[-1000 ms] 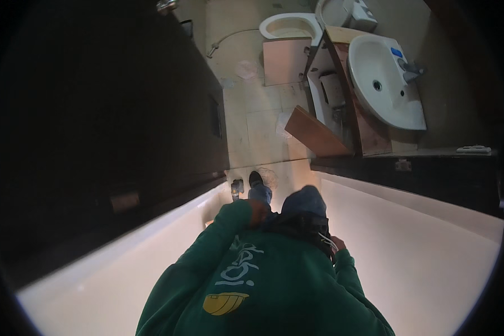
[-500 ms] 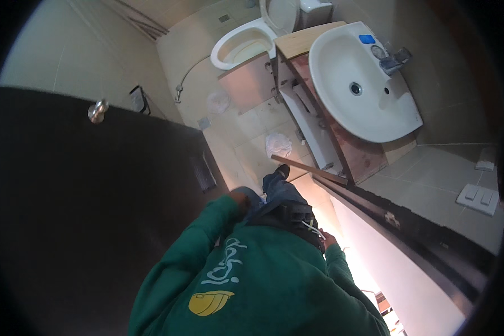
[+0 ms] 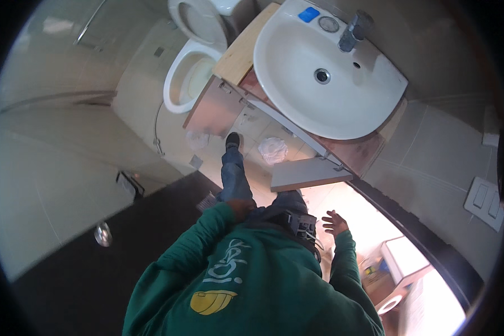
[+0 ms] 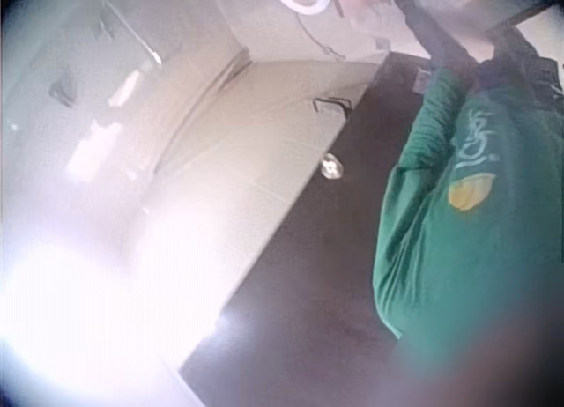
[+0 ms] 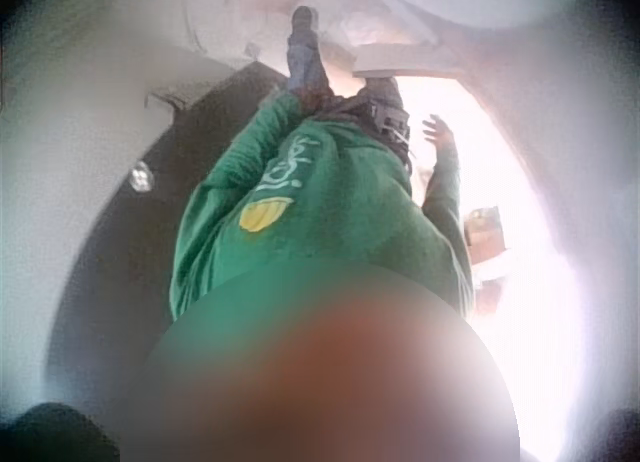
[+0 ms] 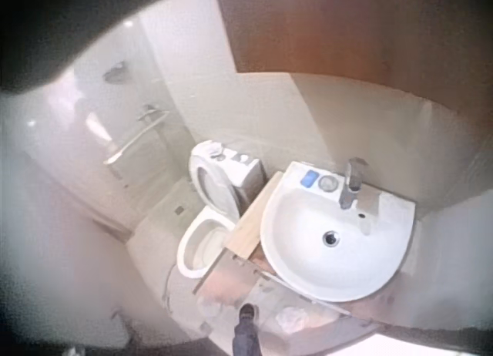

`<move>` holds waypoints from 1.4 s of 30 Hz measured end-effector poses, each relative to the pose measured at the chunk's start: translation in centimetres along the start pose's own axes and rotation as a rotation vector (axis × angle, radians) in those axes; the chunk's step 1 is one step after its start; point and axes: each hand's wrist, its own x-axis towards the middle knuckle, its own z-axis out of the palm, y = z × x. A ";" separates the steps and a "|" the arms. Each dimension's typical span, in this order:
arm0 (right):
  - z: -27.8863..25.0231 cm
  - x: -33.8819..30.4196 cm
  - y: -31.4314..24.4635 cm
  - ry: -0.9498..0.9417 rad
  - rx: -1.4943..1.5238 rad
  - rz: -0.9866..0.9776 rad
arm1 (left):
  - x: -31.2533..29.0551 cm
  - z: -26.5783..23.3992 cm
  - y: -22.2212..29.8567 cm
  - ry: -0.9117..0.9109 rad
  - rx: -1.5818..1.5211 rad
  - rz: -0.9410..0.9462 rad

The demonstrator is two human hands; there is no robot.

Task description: The person enters a bathroom and sits on the floor to install hinges on a cabinet door under the sink. Using a cordless drill, they secure multiple screws into the hinges and then attach the door to the cabinet frame.

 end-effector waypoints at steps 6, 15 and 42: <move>8.7 -3.4 2.8 0.238 0.150 0.007 | 3.9 -10.2 -6.7 -0.304 0.141 0.071; 28.0 -6.1 3.4 0.228 0.382 0.049 | 3.6 -23.8 -6.4 -0.532 0.338 0.195; 11.7 -25.1 -17.1 1.820 0.113 -1.119 | -0.6 -24.2 -6.5 -0.570 0.512 0.181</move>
